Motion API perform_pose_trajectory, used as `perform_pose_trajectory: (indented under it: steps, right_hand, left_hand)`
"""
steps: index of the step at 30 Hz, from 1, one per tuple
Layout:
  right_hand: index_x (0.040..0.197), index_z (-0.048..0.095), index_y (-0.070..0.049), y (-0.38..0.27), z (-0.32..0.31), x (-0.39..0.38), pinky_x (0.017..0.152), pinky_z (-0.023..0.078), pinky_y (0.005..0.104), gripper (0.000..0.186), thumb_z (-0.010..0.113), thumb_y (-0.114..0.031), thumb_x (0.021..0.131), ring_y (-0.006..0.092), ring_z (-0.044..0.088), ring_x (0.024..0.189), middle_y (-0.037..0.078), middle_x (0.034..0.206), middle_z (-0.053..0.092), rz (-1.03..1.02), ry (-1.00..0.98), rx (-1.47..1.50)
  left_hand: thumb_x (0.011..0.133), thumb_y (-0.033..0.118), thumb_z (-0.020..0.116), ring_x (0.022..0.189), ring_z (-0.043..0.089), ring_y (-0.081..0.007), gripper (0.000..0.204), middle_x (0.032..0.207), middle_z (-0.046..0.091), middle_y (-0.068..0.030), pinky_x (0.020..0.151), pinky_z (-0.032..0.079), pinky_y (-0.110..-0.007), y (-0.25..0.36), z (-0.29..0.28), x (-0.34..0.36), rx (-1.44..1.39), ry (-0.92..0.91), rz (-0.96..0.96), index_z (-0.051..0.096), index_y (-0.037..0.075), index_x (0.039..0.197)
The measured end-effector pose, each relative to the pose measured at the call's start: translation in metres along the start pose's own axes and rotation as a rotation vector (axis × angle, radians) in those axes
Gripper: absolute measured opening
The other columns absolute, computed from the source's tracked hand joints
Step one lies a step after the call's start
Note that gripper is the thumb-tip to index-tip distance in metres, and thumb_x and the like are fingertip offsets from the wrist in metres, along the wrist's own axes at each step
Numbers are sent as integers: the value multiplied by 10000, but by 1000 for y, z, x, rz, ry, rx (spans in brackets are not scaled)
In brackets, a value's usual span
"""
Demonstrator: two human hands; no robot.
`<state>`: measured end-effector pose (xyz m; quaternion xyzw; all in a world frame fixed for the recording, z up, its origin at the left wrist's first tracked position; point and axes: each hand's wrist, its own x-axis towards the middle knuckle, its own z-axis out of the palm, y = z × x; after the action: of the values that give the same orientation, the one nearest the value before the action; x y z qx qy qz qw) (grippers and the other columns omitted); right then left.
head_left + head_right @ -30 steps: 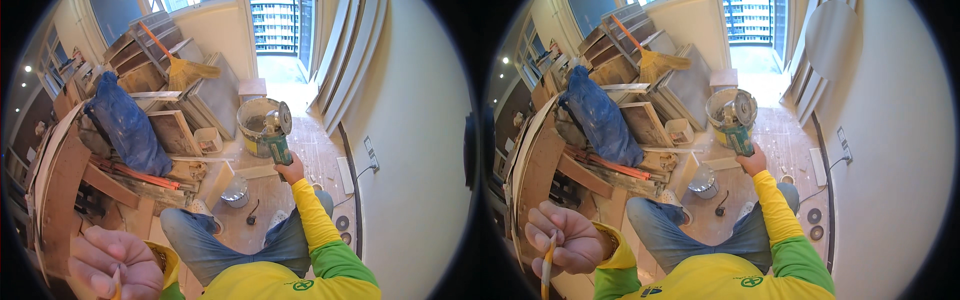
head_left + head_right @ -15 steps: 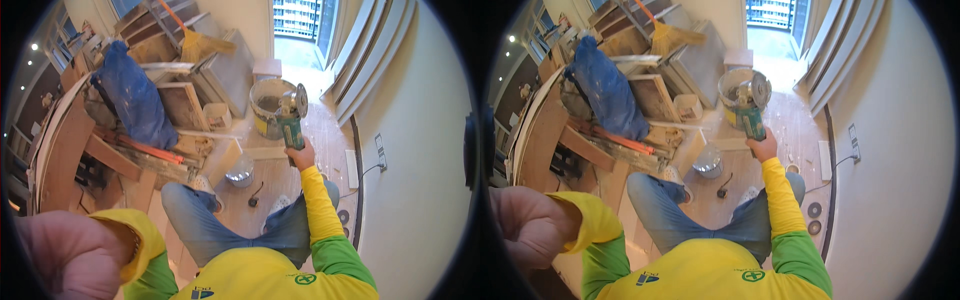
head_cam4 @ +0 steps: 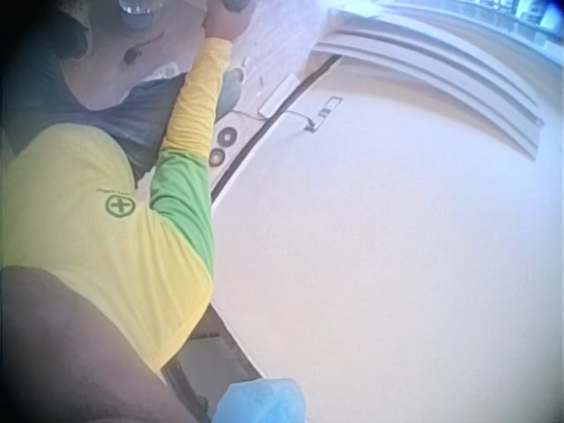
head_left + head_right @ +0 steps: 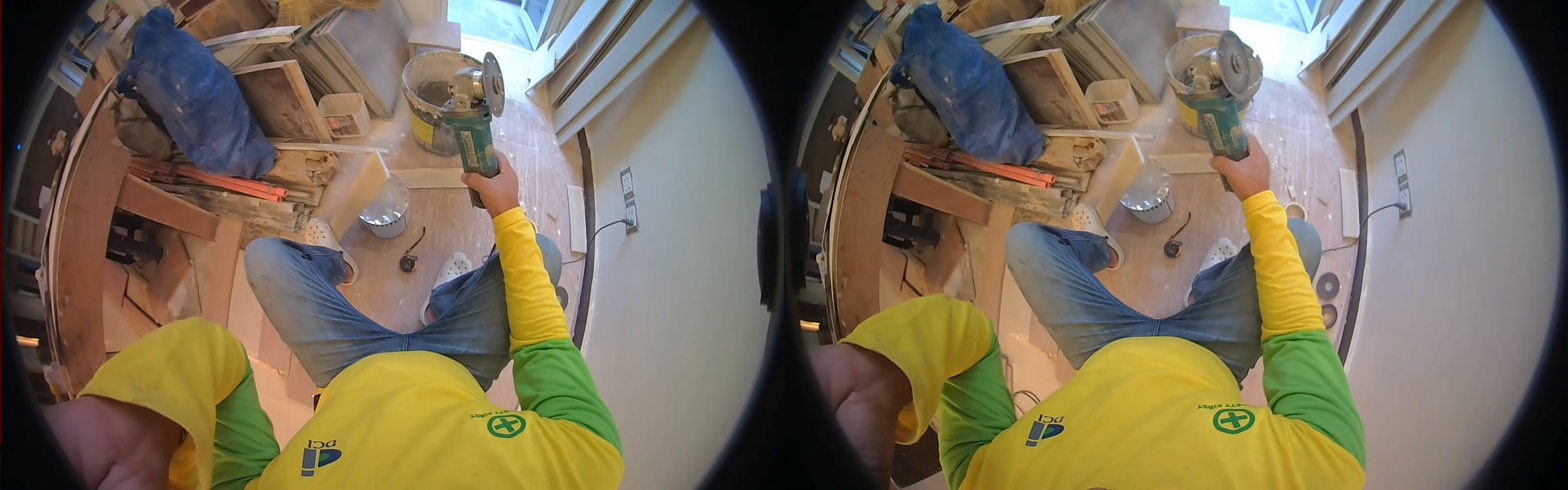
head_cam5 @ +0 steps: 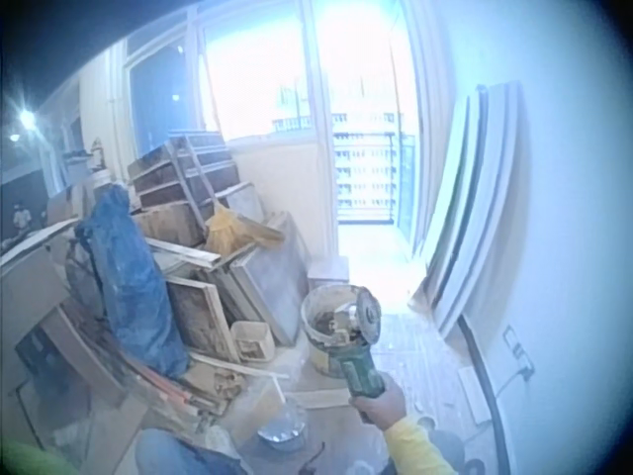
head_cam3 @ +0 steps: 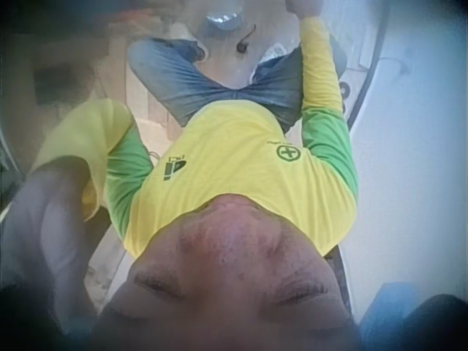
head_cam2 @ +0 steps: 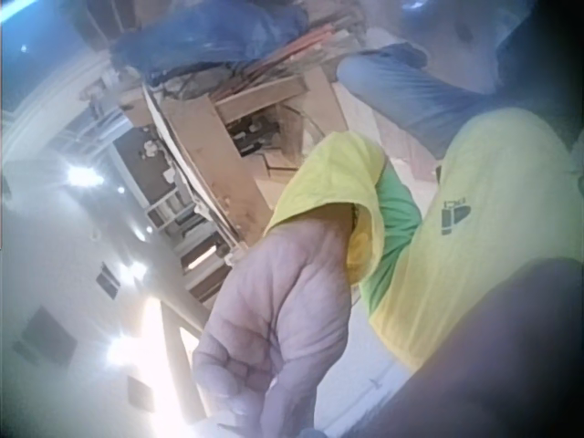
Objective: The person measures a piece of wood baseboard with a tape measure, marks it with a pencil, applies tape to the surface, and cuts it using a hand-held angle grinder.
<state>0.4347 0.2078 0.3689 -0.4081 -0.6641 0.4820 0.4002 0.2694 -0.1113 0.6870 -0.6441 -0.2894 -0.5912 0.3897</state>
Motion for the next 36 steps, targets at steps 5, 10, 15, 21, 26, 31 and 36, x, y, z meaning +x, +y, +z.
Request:
perform_pose_trajectory:
  steps: [5,10,15,21,26,31,36]
  right_hand:
    - [1208,583,-30,-22,6,-15,857,509,338,643,804,-212,633,211,648,935,109,1037,680,-5,-90,-30]
    - [1340,471,-39,-24,44,-57,921,488,345,837,856,-275,635,254,623,1028,150,1135,638,47,-289,190]
    - [1354,447,-23,-34,65,-94,933,488,358,877,872,-273,629,261,616,1066,175,1187,610,139,-605,276]
    - [1420,366,-44,-46,83,-98,982,452,386,988,871,-243,594,331,570,1158,207,1260,560,32,-747,165]
    - [1435,337,-52,-51,96,-94,951,474,369,968,815,-168,602,319,586,1121,198,1227,572,215,-788,102]
    - [1397,397,-11,-45,108,-84,910,482,312,882,788,-141,617,195,584,1027,114,1153,602,233,-625,462]
    - [1313,462,3,-54,114,-73,865,488,329,793,775,-220,619,229,606,964,135,1075,625,307,-557,541]
  left_hand:
    - [993,267,547,1074,587,-193,406,1229,591,-96,891,477,-332,-19,19,-76,-22,37,-460,476,82,1347]
    - [981,300,570,1122,583,-223,501,1285,570,-130,909,476,-360,-29,51,-201,-217,-129,-1363,440,42,1390]
    - [967,316,607,1114,593,-208,527,1267,584,-107,862,505,-345,-12,85,-269,-798,-106,-1806,438,50,1390]
    - [899,171,703,888,629,-161,361,1057,618,-52,781,525,-299,-15,85,-286,-444,148,-1913,530,46,1191]
    - [882,145,707,1017,604,-188,553,1199,576,-97,870,502,-332,-29,64,-296,-489,21,-1932,420,13,1336]
    - [731,161,826,1250,517,-253,1034,1396,471,-193,1022,429,-355,-3,54,-277,-642,-383,-1675,174,-30,1511]
    - [642,202,910,1245,533,-299,1212,1406,451,-245,1051,420,-385,0,40,-309,28,-940,-1121,116,-24,1528]
